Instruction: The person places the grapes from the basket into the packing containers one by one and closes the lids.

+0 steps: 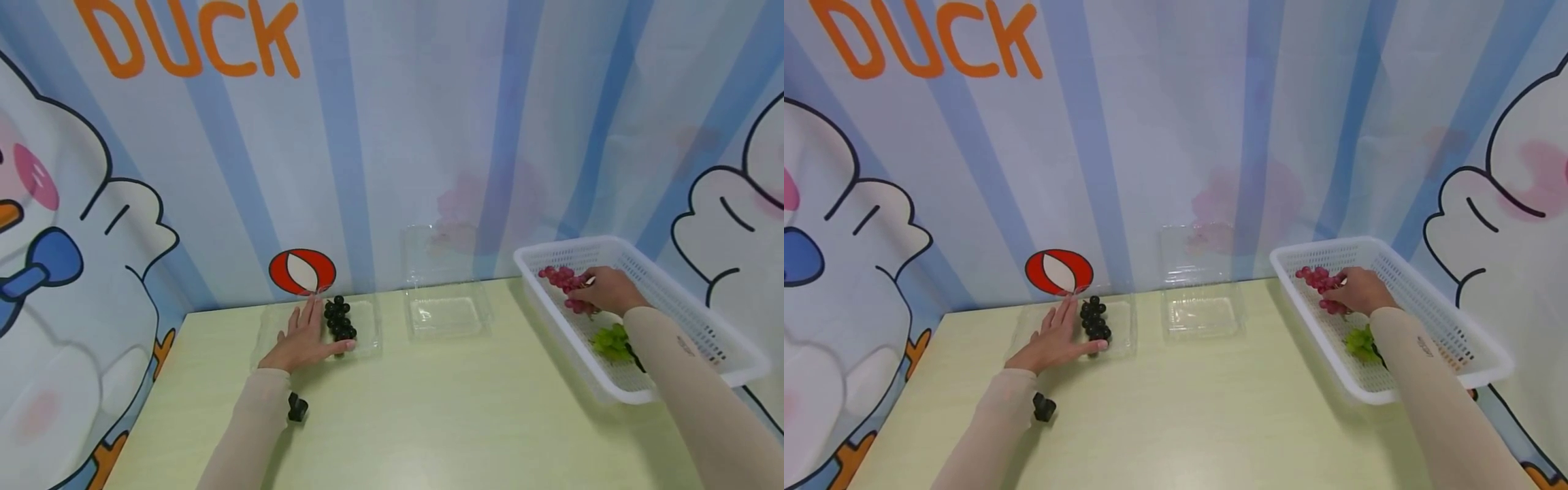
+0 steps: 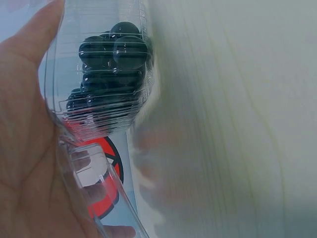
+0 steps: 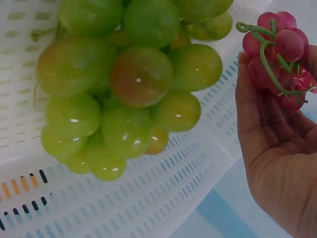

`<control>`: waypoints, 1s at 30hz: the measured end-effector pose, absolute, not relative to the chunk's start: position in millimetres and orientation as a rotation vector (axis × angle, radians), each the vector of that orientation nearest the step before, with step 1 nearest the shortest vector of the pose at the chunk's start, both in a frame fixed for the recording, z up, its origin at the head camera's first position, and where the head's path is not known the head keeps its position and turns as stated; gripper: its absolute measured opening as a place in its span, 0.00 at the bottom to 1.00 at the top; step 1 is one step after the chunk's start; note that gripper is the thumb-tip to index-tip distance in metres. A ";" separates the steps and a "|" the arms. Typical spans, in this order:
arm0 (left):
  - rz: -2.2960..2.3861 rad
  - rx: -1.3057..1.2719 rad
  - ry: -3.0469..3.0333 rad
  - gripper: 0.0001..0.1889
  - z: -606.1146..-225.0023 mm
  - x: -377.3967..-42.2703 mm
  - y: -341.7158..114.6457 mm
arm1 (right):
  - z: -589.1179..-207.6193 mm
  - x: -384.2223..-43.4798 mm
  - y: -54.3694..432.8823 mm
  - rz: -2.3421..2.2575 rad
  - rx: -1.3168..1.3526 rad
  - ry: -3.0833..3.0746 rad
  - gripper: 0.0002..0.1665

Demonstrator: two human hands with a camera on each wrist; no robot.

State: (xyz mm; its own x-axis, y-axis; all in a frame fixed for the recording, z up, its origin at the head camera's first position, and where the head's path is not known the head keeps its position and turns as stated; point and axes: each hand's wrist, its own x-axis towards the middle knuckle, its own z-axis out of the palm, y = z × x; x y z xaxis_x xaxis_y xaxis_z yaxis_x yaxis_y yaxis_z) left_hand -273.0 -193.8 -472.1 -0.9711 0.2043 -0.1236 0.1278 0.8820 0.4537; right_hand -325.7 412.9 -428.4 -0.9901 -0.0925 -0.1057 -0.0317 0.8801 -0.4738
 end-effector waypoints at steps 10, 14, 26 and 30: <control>0.652 0.243 2.896 0.69 -474.5 -273.4 -192.3 | -421.4 -316.4 403.0 -0.756 -0.103 2.944 0.32; 0.643 0.240 2.899 0.69 -474.4 -273.5 -192.5 | -419.4 -315.2 400.3 -0.751 -0.108 2.976 0.32; 0.635 0.240 2.893 0.69 -471.0 -273.3 -192.1 | -408.5 -313.1 386.8 -0.764 -0.129 3.035 0.26; 0.631 0.238 2.893 0.69 -470.7 -273.5 -192.0 | -402.6 -311.2 380.1 -0.729 -0.151 3.069 0.27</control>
State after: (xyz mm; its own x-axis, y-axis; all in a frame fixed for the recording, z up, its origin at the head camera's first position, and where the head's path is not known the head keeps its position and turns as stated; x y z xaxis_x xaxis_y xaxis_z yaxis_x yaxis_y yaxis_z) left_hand -273.5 -192.0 -470.7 -0.9726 0.1911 -0.1321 0.1187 0.8976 0.4245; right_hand -311.2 380.1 -402.6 -0.9953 -0.0891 0.0382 -0.0968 0.8888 -0.4480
